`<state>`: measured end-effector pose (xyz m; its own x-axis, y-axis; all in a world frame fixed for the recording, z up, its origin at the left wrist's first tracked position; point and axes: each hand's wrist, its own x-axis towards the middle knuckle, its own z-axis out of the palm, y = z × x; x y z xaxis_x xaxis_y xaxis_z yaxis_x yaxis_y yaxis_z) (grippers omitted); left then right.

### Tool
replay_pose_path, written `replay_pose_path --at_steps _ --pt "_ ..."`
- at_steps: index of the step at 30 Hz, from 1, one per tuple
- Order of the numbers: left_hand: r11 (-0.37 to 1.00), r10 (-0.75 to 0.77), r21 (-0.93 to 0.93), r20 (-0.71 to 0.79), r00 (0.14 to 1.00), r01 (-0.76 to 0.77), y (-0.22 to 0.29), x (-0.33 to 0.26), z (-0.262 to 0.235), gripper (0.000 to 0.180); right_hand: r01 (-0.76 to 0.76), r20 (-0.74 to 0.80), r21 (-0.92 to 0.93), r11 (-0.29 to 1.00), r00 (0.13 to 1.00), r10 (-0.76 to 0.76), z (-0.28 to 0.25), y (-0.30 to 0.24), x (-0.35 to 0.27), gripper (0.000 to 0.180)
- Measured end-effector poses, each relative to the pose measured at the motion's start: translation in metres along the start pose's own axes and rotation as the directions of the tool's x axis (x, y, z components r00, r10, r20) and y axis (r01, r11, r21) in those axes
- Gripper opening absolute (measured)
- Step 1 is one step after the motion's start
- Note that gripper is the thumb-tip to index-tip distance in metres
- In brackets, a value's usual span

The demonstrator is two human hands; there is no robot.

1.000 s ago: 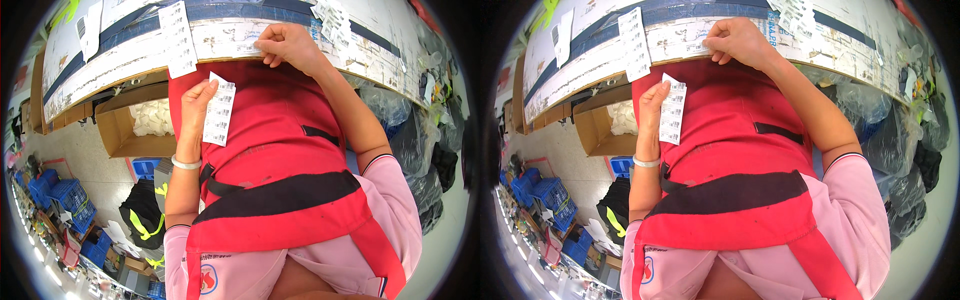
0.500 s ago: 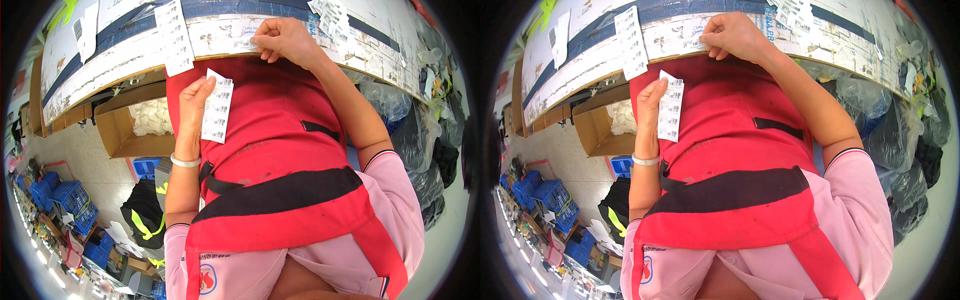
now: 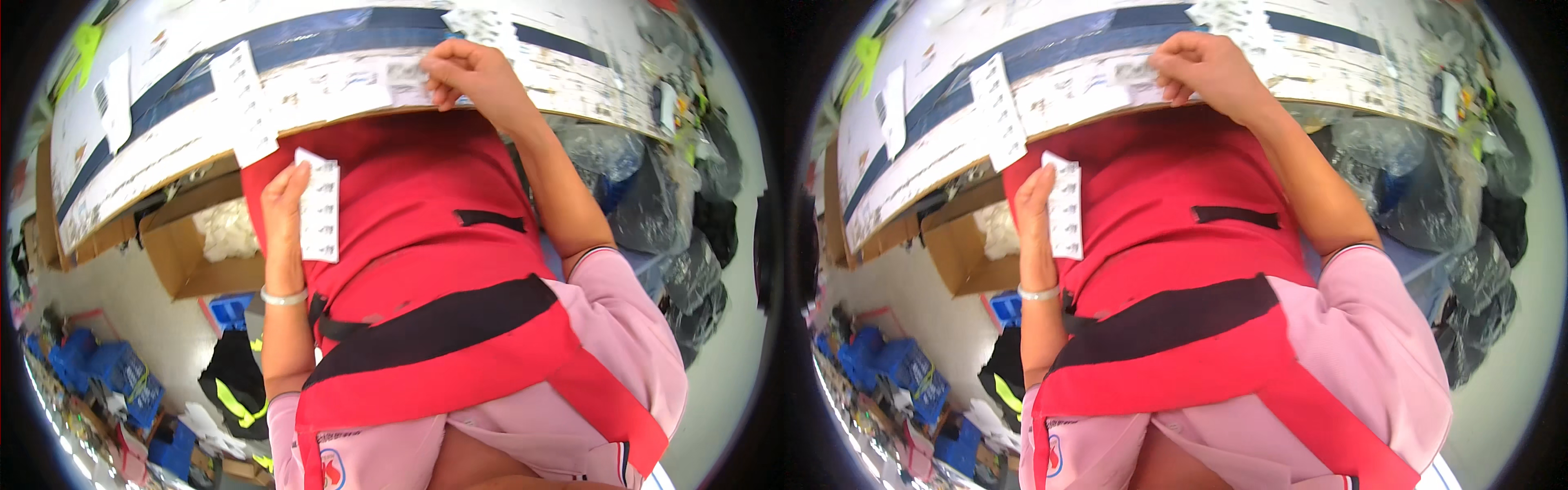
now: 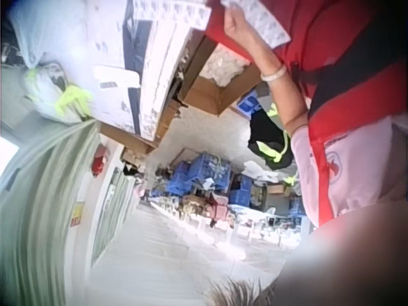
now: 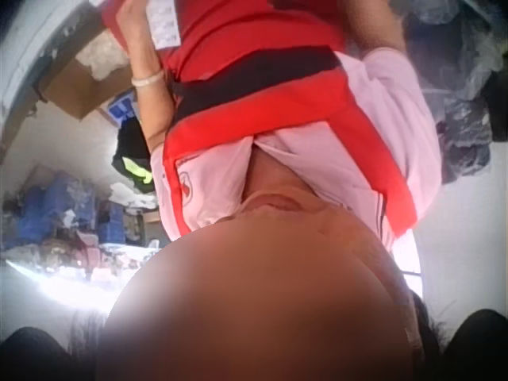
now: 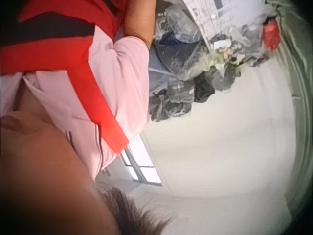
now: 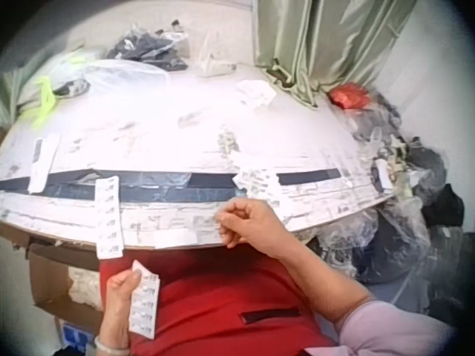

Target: Sorting and inspecting small garment tags or labels on a workbench.

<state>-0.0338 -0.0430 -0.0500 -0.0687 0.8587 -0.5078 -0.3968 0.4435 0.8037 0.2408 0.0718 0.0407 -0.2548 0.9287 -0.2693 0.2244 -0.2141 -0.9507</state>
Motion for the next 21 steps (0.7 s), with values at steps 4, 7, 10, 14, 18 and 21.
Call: replay_pose_path --at_steps 4,7,10,14,18,21 --pt "0.997 0.006 -0.075 0.051 0.999 -0.002 0.0 0.0 -0.002 0.018 0.036 -0.384 -0.143 0.989 0.919 -0.089 -0.078 0.019 -0.001 0.019" --pt "0.998 0.016 -0.058 0.075 0.997 -0.011 0.002 0.002 0.003 0.019 -0.089 -0.391 -0.376 0.923 0.917 -0.071 -0.108 0.043 0.002 0.022" --pt "0.999 0.012 -0.036 0.079 0.997 -0.009 0.006 -0.001 0.006 0.019 -0.215 -0.447 -0.571 0.792 0.891 -0.081 -0.112 0.058 0.008 0.03" --pt "0.999 0.028 -0.021 0.025 0.999 -0.027 0.007 -0.006 0.013 0.016 -0.232 -0.454 -0.805 0.546 0.834 -0.315 -0.098 0.049 0.007 0.044" --pt "0.998 0.053 -0.038 0.068 0.996 -0.051 0.02 -0.015 0.021 0.016 0.099 -0.307 -0.52 0.848 0.905 -0.294 -0.021 0.021 -0.015 0.028" --pt "0.99 0.138 -0.005 0.112 0.984 -0.139 0.024 -0.015 0.026 0.015 0.061 0.104 -0.095 0.994 0.993 -0.051 0.051 0.003 -0.032 0.018"
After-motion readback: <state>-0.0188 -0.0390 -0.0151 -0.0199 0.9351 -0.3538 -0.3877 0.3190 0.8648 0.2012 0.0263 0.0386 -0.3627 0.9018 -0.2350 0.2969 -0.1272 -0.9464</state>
